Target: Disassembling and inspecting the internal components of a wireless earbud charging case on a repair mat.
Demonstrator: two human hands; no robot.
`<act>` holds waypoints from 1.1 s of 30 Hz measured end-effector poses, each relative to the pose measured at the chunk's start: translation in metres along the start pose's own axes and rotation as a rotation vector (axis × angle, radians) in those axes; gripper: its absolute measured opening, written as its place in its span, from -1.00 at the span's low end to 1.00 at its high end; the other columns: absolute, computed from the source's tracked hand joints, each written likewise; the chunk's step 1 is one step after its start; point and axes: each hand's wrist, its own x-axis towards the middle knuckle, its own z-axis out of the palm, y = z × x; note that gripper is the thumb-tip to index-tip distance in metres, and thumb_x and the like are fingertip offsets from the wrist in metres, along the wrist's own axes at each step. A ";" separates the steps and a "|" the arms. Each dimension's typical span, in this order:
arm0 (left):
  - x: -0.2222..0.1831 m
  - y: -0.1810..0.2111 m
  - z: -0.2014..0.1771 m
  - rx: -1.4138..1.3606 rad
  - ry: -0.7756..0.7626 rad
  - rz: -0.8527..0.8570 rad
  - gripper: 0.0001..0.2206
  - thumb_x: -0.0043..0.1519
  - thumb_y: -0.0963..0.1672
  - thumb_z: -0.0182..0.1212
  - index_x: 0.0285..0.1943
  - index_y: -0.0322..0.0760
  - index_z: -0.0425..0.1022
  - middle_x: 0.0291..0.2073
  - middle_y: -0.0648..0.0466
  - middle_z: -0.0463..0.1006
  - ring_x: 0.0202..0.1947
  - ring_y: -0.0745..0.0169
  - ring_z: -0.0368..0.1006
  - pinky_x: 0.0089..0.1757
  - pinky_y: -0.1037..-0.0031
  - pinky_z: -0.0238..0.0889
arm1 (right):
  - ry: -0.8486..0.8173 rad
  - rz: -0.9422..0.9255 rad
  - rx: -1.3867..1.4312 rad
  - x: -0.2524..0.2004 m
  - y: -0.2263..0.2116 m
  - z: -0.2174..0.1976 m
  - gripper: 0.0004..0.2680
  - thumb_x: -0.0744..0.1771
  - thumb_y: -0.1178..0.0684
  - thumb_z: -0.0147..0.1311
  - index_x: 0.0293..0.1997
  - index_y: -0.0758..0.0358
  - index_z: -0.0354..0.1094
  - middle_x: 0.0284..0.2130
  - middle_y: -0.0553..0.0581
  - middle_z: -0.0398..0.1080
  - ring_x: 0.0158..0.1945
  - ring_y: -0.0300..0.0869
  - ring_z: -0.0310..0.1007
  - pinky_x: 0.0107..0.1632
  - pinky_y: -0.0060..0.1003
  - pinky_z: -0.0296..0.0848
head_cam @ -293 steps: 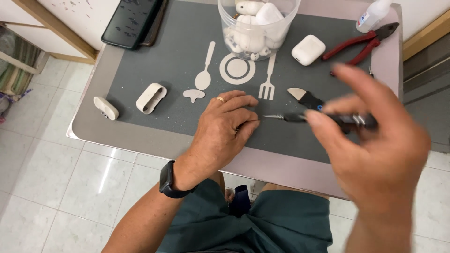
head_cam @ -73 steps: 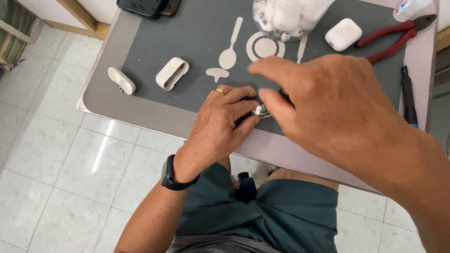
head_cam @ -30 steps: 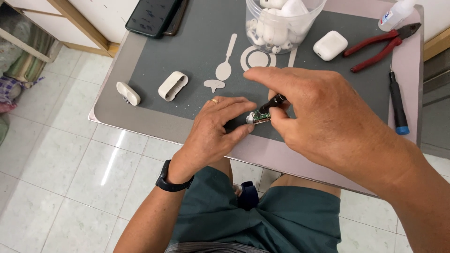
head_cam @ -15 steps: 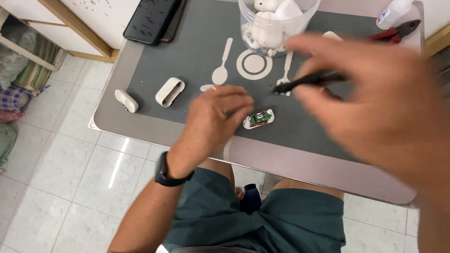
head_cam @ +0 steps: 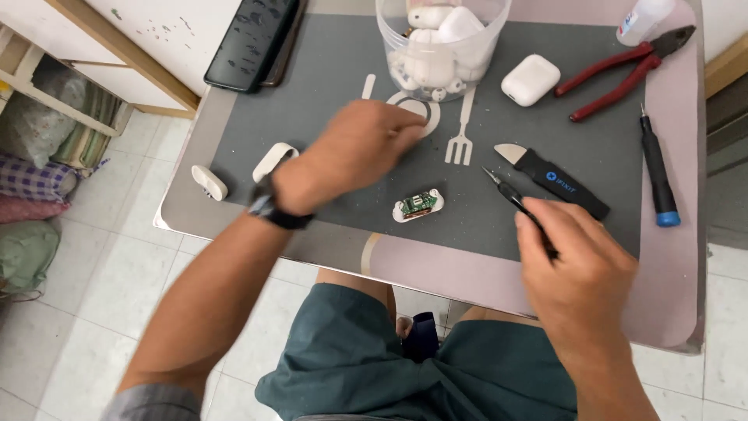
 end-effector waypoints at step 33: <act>-0.084 0.026 0.027 -0.948 0.056 -0.125 -0.61 0.19 -0.28 0.31 0.24 -0.32 0.54 -0.14 -0.18 0.68 -0.18 0.17 0.59 -0.21 0.39 0.61 | -0.360 0.629 0.929 0.020 -0.037 0.035 -0.62 0.22 0.31 0.32 0.17 0.30 0.47 -0.25 0.28 0.58 -0.31 -0.22 0.51 -0.32 -0.38 0.55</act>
